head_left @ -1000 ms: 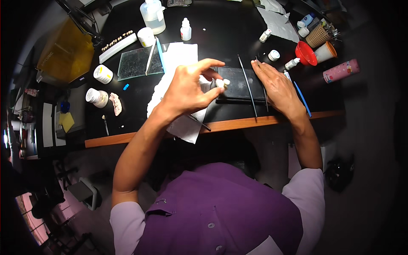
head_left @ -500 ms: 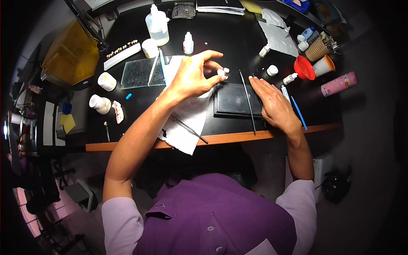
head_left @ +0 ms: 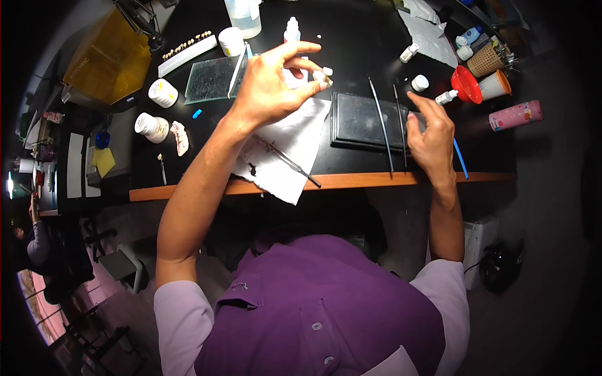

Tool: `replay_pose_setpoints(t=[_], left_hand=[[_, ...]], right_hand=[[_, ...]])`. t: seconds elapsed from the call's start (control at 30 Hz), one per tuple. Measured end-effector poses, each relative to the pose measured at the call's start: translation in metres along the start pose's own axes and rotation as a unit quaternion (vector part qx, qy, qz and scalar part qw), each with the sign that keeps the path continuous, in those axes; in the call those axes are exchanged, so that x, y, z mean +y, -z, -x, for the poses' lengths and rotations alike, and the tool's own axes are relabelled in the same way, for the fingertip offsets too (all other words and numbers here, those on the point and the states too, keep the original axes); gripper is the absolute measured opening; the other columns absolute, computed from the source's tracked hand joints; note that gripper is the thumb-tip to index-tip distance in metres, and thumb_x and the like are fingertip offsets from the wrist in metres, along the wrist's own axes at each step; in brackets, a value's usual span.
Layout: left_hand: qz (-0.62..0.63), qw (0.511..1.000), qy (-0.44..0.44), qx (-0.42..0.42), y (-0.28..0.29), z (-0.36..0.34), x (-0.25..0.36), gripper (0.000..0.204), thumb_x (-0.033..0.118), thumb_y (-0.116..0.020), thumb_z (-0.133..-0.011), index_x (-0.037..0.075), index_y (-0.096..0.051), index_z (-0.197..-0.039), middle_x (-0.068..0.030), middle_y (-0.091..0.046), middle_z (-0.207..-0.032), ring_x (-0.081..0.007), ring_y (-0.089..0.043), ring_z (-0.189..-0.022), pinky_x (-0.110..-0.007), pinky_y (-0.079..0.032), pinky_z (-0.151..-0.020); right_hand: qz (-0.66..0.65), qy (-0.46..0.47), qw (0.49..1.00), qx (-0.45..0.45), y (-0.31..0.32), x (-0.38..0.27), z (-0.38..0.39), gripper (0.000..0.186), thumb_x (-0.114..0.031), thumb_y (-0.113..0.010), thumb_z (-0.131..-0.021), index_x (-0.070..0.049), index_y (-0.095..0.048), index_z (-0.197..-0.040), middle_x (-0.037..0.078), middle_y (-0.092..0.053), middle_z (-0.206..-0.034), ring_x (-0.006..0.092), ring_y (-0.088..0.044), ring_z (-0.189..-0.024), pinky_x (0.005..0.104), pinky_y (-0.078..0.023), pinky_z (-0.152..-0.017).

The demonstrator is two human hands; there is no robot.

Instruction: The person paints a dental crown using a brush and a palette, fits the crown onto a dental cast model, hands a container to another person, and paints the crown with the brush.

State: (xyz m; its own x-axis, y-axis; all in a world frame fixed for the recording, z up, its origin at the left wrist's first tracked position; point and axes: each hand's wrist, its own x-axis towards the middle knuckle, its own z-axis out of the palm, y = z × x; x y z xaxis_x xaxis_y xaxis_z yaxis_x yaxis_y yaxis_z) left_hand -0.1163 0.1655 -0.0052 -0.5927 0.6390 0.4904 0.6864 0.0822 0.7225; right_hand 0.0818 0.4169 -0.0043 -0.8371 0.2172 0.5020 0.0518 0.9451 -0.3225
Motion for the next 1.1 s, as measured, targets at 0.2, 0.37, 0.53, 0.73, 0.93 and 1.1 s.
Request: replay_pose_setpoints(t=[0.2, 0.37, 0.53, 0.73, 0.93, 1.1], left_hand=[[0.008, 1.0, 0.027, 0.012, 0.012, 0.003, -0.006, 0.053, 0.019, -0.089, -0.081, 0.007, -0.069, -0.129, -0.0013, -0.08, -0.096, -0.0073, -0.061, -0.083, -0.024, -0.053, -0.075], [-0.015, 0.999, 0.029, -0.022, -0.013, -0.012, -0.024, 0.056, 0.026, -0.088, -0.083, 0.004, -0.067, -0.13, -0.009, -0.08, -0.104, -0.0186, -0.074, -0.107, -0.034, -0.054, -0.096], [-0.041, 0.993, 0.067, -0.083, -0.028, -0.018, -0.032, 0.056, 0.024, -0.084, -0.085, 0.002, -0.064, -0.133, -0.0108, -0.079, -0.106, -0.0253, -0.073, -0.111, -0.037, -0.054, -0.1], [-0.104, 0.992, 0.02, -0.064, -0.031, -0.015, -0.047, 0.056, 0.021, -0.085, -0.083, 0.001, -0.066, -0.132, -0.0095, -0.079, -0.108, -0.0266, -0.073, -0.107, -0.038, -0.05, -0.103], [-0.139, 0.988, 0.017, -0.061, -0.04, -0.017, -0.042, 0.064, 0.018, -0.089, -0.076, -0.003, -0.066, -0.132, -0.0127, -0.079, -0.106, -0.0317, -0.071, -0.102, -0.04, -0.053, -0.097], [-0.146, 0.988, -0.003, -0.054, -0.036, -0.015, -0.035, 0.063, 0.017, -0.089, -0.077, -0.008, -0.066, -0.13, -0.0193, -0.077, -0.106, -0.028, -0.076, -0.102, -0.035, -0.058, -0.095]], right_hand=[[-0.023, 0.0, 0.999, 0.047, 0.004, -0.002, -0.003, 0.03, 0.0, -0.068, -0.084, 0.002, -0.073, -0.113, 0.018, -0.073, -0.109, 0.0355, -0.07, -0.102, 0.0414, -0.054, -0.092], [-0.053, -0.013, 0.998, 0.041, 0.01, -0.012, 0.004, 0.029, 0.001, -0.068, -0.084, 0.002, -0.073, -0.112, 0.017, -0.072, -0.106, 0.0353, -0.071, -0.099, 0.0402, -0.055, -0.089], [-0.067, -0.038, 0.997, 0.026, 0.023, -0.02, 0.015, 0.03, 0.004, -0.068, -0.083, 0.001, -0.073, -0.112, 0.015, -0.071, -0.1, 0.0289, -0.07, -0.089, 0.0364, -0.055, -0.083], [-0.066, -0.038, 0.996, 0.04, 0.037, -0.018, 0.022, 0.028, 0.006, -0.067, -0.085, 0.002, -0.073, -0.112, 0.014, -0.071, -0.098, 0.0239, -0.068, -0.085, 0.0337, -0.054, -0.081], [-0.061, -0.044, 0.996, 0.046, 0.053, -0.014, 0.033, 0.026, 0.008, -0.064, -0.09, 0.004, -0.072, -0.115, 0.015, -0.072, -0.105, 0.023, -0.069, -0.097, 0.0337, -0.053, -0.089], [-0.07, -0.059, 0.995, 0.036, 0.058, -0.012, 0.039, 0.027, 0.006, -0.063, -0.094, 0.003, -0.071, -0.12, 0.014, -0.071, -0.11, 0.0226, -0.069, -0.103, 0.0341, -0.052, -0.093]])
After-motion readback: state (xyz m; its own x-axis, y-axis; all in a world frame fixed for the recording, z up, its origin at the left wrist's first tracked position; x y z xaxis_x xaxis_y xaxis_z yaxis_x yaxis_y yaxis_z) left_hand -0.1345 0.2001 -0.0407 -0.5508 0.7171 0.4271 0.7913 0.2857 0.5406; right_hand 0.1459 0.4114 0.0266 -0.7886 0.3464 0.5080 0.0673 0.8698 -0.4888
